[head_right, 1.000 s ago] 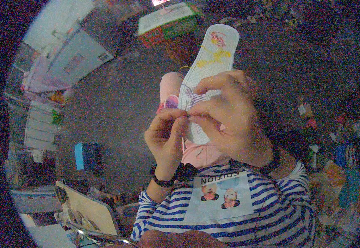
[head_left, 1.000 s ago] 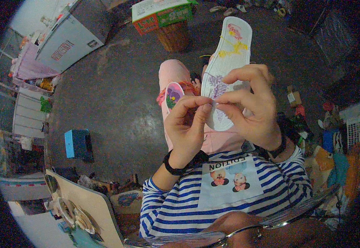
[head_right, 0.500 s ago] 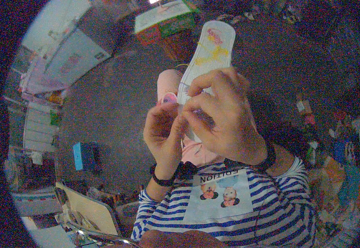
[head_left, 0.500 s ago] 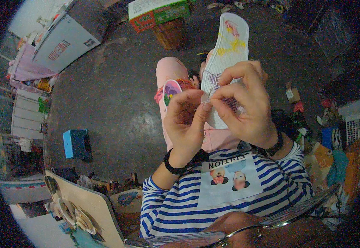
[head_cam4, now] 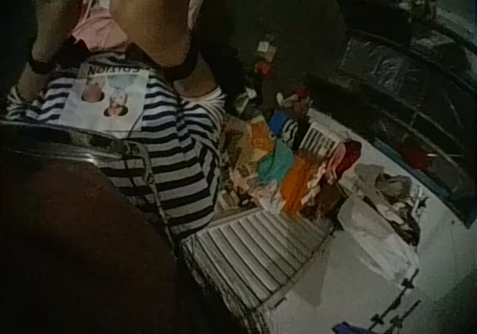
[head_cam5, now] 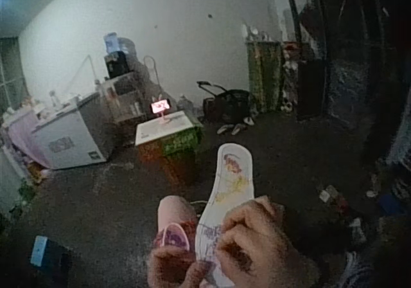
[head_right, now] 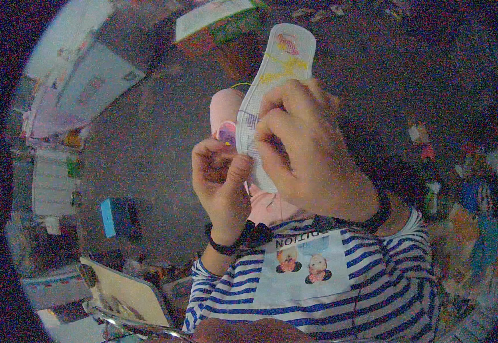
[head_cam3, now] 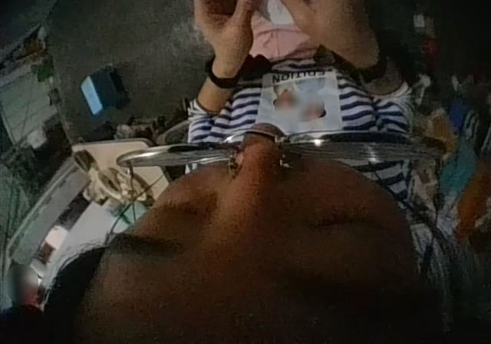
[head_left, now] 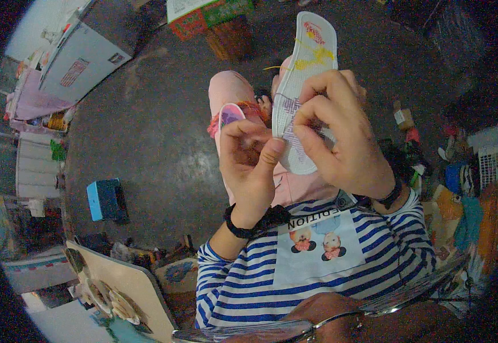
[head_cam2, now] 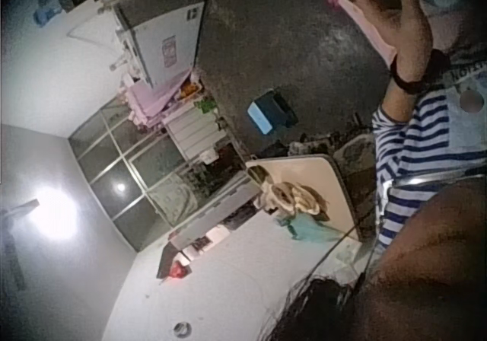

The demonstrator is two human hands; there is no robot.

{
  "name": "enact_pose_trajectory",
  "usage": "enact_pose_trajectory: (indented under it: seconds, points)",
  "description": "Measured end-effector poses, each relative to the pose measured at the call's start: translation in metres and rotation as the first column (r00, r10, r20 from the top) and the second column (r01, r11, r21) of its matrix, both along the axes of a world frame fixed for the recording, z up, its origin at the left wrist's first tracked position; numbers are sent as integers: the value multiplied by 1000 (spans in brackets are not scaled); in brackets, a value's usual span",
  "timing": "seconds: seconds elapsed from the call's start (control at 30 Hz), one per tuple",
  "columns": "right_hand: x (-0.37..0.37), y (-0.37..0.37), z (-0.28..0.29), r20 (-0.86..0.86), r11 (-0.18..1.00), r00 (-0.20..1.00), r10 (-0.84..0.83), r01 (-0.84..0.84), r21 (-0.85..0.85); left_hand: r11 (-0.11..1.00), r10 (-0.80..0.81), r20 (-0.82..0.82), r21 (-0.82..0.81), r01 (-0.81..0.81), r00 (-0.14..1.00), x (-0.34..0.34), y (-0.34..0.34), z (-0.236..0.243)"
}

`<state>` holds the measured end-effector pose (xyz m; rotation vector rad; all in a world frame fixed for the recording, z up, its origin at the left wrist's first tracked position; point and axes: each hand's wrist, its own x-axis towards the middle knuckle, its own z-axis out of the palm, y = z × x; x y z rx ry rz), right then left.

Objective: The person sits on the floor and embroiders a floral pattern onto the insole of a pink slipper using a needle and thread. They pull the thread through the fabric, adjust the slipper, and continue stitching the design.

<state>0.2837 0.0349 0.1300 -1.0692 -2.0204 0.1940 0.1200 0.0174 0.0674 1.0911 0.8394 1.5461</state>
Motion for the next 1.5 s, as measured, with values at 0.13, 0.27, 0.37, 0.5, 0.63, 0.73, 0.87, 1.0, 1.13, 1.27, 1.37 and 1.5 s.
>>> enact_pose_trajectory:
  seconds: [0.13,0.27,0.37,0.5,0.63,0.73,0.87,1.0,1.13,1.27,1.37,1.5]
  points:
    - [3,4,-4,1,1000,1000,24,-24,-18,1000,-26,87,3,26,996,2,5,-4]
    - [5,6,-9,-11,999,999,34,-34,-25,999,-36,160,-14,39,987,6,7,-7]
    - [7,6,-11,-23,999,999,39,-40,-25,997,-65,200,-18,70,978,7,8,-10]
    - [9,7,-14,-24,999,999,33,-33,-6,997,-71,208,-15,76,975,10,10,-14]
    - [13,8,-16,-23,1000,999,27,-27,-5,995,-94,224,-2,97,970,13,12,-18]
    - [15,7,-16,-29,1000,999,28,-28,-14,994,-101,239,-8,106,966,16,13,-20]
    - [17,7,-16,-13,999,999,35,-36,-30,992,-122,279,7,125,952,17,14,-21]
    - [17,7,-16,-18,999,999,40,-40,-32,993,-117,276,22,115,954,18,14,-21]
    - [17,6,-16,-5,999,999,35,-35,-19,994,-106,270,8,108,957,17,13,-21]
    - [16,6,-16,-17,999,999,45,-45,-30,991,-131,289,52,121,948,16,14,-22]
    - [16,5,-16,-13,998,999,42,-43,-39,994,-112,280,34,107,954,18,13,-20]
    - [16,6,-17,-14,999,999,44,-45,-30,997,-75,258,-14,81,963,18,11,-19]
